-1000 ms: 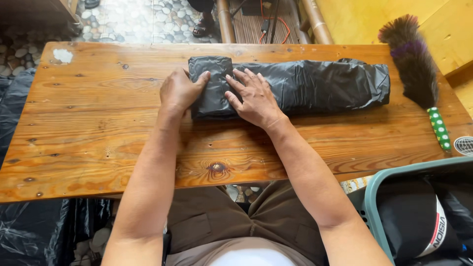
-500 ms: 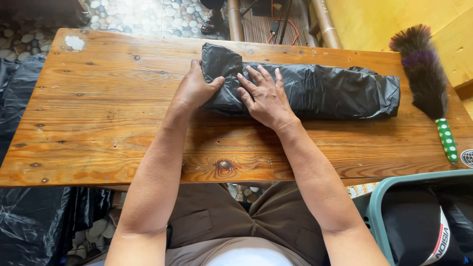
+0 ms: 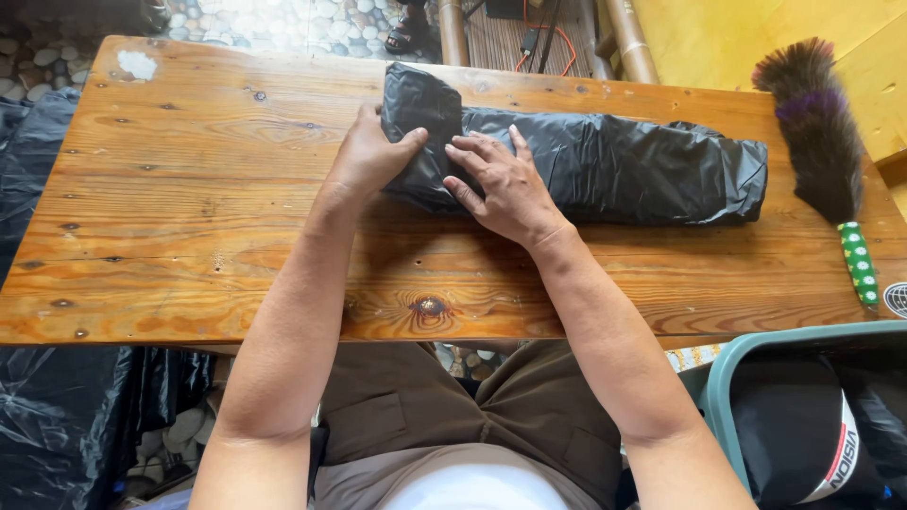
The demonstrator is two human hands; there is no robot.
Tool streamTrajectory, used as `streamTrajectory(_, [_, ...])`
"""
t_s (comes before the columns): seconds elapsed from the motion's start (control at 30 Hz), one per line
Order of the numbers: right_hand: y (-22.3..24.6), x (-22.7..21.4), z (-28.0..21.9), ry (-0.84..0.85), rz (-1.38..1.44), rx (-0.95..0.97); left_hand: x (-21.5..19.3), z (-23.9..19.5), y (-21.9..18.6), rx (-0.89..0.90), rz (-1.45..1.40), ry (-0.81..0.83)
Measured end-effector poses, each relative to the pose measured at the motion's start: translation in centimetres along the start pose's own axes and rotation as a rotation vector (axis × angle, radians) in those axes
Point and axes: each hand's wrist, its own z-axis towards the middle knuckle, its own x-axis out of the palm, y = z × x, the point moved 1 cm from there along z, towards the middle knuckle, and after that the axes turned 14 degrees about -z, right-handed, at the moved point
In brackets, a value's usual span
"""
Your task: The person folds a black plastic-wrapped package on a wooden table and places it into a black drawstring bag. They pull the blue drawstrings to close the bag, then place the bag into a green plastic basket. Finally, they pick up a larger black plastic-wrapped package from the floor and place it on the table.
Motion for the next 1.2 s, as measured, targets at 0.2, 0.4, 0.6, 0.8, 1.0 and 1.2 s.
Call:
streamTrajectory(0.2, [-0.1, -0.7, 0.0, 0.105, 0.046, 0.052, 1.0, -0.4, -1.4, -0.118, -0.329, 0.048])
streamTrajectory(0.4, [-1.1, -0.2, -0.2, 0.134, 0.129, 0.116, 2.6, -2.7, -3.1, 0.191, -0.365, 0.009])
streamTrajectory(0.6, [-2.8, 0.7, -0.6, 0.063, 0.235, 0.098, 6.4, -6.5, -4.1, 0.531, -0.016, 0.015])
streamTrajectory(0.8, [-2.5, -1.6, -0.4, -0.109, 0.508, 0.148, 9.1, -6.4, -2.4, 0.547, 0.070, 0.014])
streamTrajectory(1.0, [-4.2, -3.1, -0.3, -0.221, 0.546, 0.428, 10.8, -6.5, -3.1, 0.603, 0.465, 0.048])
streamTrajectory(1.2, [-6.0, -2.4, -0.6, -0.117, 0.575, 0.506, 9.4, -7.4, -4.1, 0.568, 0.388, 0.148])
